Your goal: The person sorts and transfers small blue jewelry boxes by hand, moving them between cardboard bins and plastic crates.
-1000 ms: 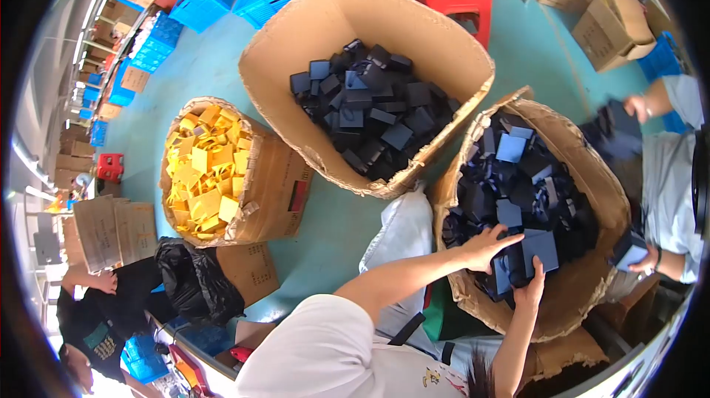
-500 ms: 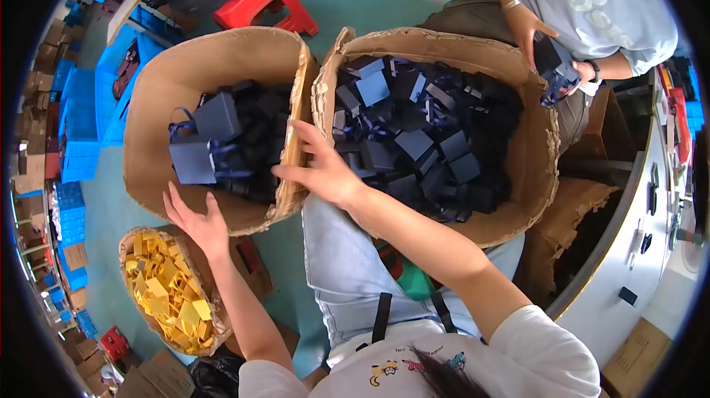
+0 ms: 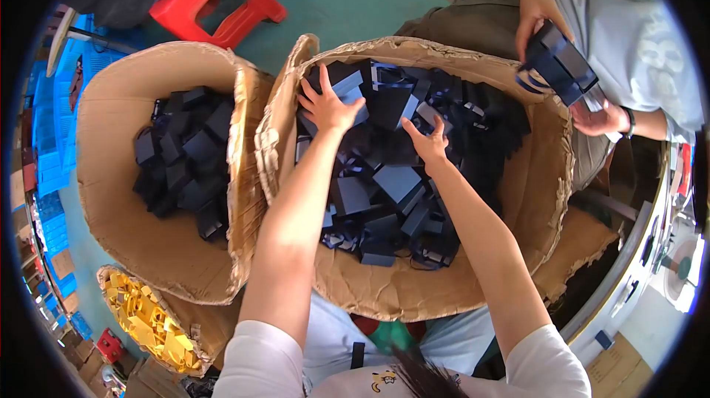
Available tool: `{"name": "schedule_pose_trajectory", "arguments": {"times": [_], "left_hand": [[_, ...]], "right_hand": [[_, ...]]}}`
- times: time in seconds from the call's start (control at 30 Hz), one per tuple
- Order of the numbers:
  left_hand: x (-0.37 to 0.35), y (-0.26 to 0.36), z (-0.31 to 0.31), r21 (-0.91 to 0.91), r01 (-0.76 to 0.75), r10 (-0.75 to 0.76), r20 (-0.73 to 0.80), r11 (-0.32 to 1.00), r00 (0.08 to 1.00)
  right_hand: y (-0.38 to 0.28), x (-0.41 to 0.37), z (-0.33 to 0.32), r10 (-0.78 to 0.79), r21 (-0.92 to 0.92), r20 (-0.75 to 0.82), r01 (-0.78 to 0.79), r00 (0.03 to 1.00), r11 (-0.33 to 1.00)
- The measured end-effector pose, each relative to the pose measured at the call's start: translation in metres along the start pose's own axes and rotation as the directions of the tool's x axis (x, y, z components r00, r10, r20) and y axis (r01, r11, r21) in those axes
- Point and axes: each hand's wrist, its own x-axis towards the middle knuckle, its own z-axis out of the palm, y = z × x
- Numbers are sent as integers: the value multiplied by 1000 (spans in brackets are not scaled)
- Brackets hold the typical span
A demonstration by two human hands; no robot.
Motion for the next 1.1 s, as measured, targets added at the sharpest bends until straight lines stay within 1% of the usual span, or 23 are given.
{"name": "schedule_pose_trajectory", "arguments": {"times": [0.1,0.13,0.2,0.23,0.27,0.3,0.37,0.47,0.5,0.57,0.6,0.63,0.67,0.7,0.73,0.77,0.8,0.87,0.9,0.97,1.0,1.07,1.1], "left_hand": [[32,-12,12,88,-38,20,197,995,980],[30,-17,21,131,-105,95,80,986,992],[21,-22,20,72,-186,181,78,980,980],[12,-22,20,49,-278,278,15,959,961],[0,-18,16,-121,-252,255,14,960,967],[-12,-18,20,-157,-378,371,-71,912,926],[-47,-1,6,-137,-387,380,-74,912,922],[-106,-1,-6,-113,-467,456,-107,877,883],[-124,-8,-10,-161,-502,486,-131,850,864],[-150,-21,-26,-309,-491,449,-199,815,871],[-158,-30,-37,-430,-487,432,-226,760,873],[-169,-38,-43,-621,-347,275,-213,703,938],[-179,-41,-60,-851,48,41,82,523,996],[-183,-52,-71,-937,326,-24,325,127,945],[-189,-71,-75,-837,486,46,492,-252,870],[-197,-87,-87,-774,548,116,542,-318,832],[-206,-93,-103,-775,572,169,547,-267,820],[-219,-74,-127,-508,638,544,344,-578,766],[-219,-76,-129,-378,681,608,310,-626,731],[-231,-57,-154,-210,663,566,378,-718,733],[-233,-47,-162,-216,698,671,192,-683,716],[-233,-45,-170,-270,682,672,143,-680,727],[-231,-40,-176,-307,659,625,214,-686,751]], "right_hand": [[2,45,14,107,17,180,-112,978,994],[2,49,20,52,12,161,-55,986,998],[-8,46,21,-14,-1,165,14,986,1000],[-11,37,19,-43,-107,108,55,993,993],[-10,26,22,-98,-192,63,109,993,975],[-6,13,25,-156,-278,24,156,988,948],[8,-10,23,-182,-307,-15,169,983,937],[57,-29,2,-225,-51,-37,223,974,974],[72,-46,-12,-301,69,-71,306,951,950],[113,-63,-33,-496,63,-152,510,855,858],[140,-64,-41,-356,431,-86,357,931,829],[155,-67,-55,-304,615,-88,292,948,732],[149,-94,-87,-78,599,138,-20,987,800],[182,-87,-95,-62,722,223,-122,973,681],[194,-97,-102,-10,804,232,-186,973,565],[201,-104,-108,31,869,248,-236,968,434],[197,-115,-109,19,883,247,-233,969,408],[211,-119,-115,-27,914,315,-296,949,279],[220,-121,-128,-157,886,436,-393,886,247],[211,-132,-129,-373,886,458,-448,807,117],[201,-140,-129,-404,862,474,-506,782,32],[179,-155,-128,-531,845,454,-535,716,0],[168,-166,-127,-407,858,473,-513,781,12]]}}
